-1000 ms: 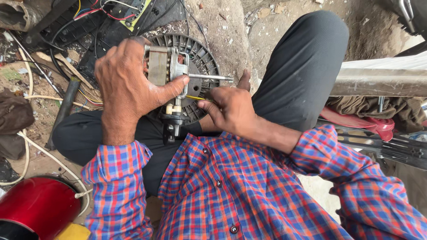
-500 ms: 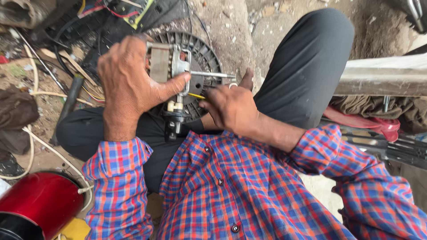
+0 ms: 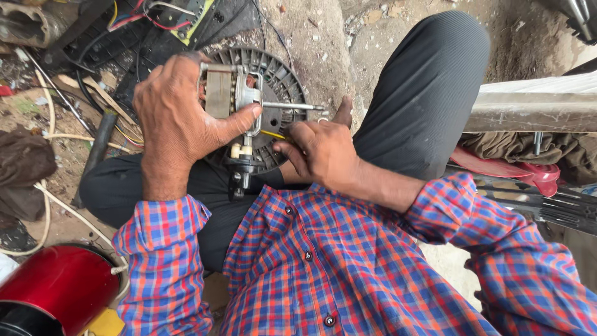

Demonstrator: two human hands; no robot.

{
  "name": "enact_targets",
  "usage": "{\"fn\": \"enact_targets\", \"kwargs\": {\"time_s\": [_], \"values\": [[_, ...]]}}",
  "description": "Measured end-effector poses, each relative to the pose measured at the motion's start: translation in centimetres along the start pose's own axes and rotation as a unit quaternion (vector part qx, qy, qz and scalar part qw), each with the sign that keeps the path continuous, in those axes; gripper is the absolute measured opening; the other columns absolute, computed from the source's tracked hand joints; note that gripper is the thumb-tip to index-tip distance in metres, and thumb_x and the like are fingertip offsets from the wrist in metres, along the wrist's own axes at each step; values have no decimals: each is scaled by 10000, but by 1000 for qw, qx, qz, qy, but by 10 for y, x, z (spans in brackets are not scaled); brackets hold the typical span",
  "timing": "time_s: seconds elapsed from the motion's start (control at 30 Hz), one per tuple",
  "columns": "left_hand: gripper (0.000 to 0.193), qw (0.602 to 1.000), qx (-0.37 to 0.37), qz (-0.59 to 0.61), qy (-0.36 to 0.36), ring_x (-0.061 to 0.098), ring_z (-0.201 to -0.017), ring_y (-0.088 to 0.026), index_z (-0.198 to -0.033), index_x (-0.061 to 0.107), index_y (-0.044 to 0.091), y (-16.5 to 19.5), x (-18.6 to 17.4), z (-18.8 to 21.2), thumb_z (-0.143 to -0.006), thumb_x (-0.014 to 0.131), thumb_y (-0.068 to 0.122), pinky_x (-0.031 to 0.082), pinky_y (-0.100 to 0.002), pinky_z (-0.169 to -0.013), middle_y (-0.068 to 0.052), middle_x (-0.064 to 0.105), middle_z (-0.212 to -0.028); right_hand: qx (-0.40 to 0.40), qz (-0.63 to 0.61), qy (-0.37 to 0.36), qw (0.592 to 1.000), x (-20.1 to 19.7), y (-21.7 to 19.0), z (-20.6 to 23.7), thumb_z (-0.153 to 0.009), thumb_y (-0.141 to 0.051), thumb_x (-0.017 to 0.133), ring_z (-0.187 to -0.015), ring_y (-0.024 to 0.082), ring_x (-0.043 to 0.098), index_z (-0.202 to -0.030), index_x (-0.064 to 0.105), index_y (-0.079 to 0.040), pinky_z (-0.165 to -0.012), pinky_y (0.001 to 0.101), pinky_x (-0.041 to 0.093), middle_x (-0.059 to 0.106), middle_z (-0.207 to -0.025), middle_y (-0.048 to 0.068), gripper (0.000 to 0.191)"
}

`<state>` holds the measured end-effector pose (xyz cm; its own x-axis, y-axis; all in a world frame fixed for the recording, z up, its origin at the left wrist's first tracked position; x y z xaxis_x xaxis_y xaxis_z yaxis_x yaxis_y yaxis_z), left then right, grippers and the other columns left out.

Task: The person sits on the ground and uses a screwdriver to adjust components inside a disassembled electrical motor. They repeatedly probe and tighten internal parts while holding the motor housing steady.

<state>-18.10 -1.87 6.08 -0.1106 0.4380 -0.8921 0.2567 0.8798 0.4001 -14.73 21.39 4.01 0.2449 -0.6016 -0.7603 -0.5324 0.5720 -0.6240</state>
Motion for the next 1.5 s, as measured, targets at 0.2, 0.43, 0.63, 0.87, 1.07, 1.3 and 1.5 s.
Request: {"fn": "enact_targets", "kwargs": {"time_s": [0.2, 0.43, 0.63, 0.87, 1.07, 1.3, 1.5], "values": [[724, 1000, 14, 4, 13, 628, -825, -295, -939, 602, 54, 2, -3, 6, -780, 838, 721, 472, -493, -736, -83, 557, -858, 125, -145, -87, 978, 13, 16, -3, -974, -352, 750, -630, 318, 687, -880, 653, -23, -587, 413, 498, 643, -677, 141, 356], [717, 1000, 22, -4, 14, 640, -839, -293, -950, 604, 57, 5, -9, 3, -796, 837, 717, 479, -480, -723, -90, 560, -832, 63, -84, -46, 993, 4, 13, 7, -935, -327, 805, -636, 304, 687, -923, 656, -23, -1036, 616, 386, 663, -700, 122, 338], [621, 996, 60, 60, 11, 694, -951, -286, -1195, 609, 29, 0, -9, 14, -911, 768, 558, 564, -409, -845, -96, 634, -1005, 57, -109, -12, 992, 7, 23, 22, -944, -353, 844, -830, 279, 696, -1064, 674, -31, -1141, 633, 200, 673, -856, 90, 383], [660, 995, 94, 27, 9, 686, -1018, -291, -1286, 620, 25, -3, -5, 19, -940, 771, 567, 580, -420, -879, -124, 631, -1048, -1, -92, -11, 996, 9, 18, 20, -936, -311, 866, -883, 222, 712, -1077, 719, -79, -1179, 671, -30, 698, -879, 31, 309], [692, 997, 81, 16, -2, 691, -1019, -294, -1292, 636, 25, -5, -4, 20, -932, 749, 605, 574, -443, -883, -139, 628, -1063, 13, -137, -32, 990, 10, 22, 21, -1017, -348, 846, -971, 191, 712, -1144, 720, -110, -1282, 673, 68, 688, -954, 16, 298], [674, 996, 81, 28, -2, 694, -1028, -291, -1263, 623, 31, -9, -4, 23, -945, 737, 614, 580, -432, -886, -135, 625, -1067, -5, -105, -19, 994, 14, 22, 22, -982, -368, 837, -935, 199, 714, -1093, 737, -108, -1196, 719, -4, 692, -893, 13, 300], [679, 996, 79, 32, -3, 691, -1036, -276, -1253, 619, 31, -13, 0, 25, -942, 706, 629, 578, -413, -894, -122, 614, -1060, -111, 28, -15, 993, 16, 20, 22, -1051, -399, 764, -956, 222, 690, -1224, 749, -111, -1235, 693, 99, 686, -970, 27, 337]]}}
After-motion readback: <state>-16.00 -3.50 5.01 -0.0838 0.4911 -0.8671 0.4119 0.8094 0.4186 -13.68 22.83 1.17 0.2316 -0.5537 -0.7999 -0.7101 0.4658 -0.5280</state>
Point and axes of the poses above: each hand's wrist, its own z-axis away from the middle knuckle, its own x-axis out of the palm, y = z × x, the point moved 5 cm from there along -z, towards the middle knuckle
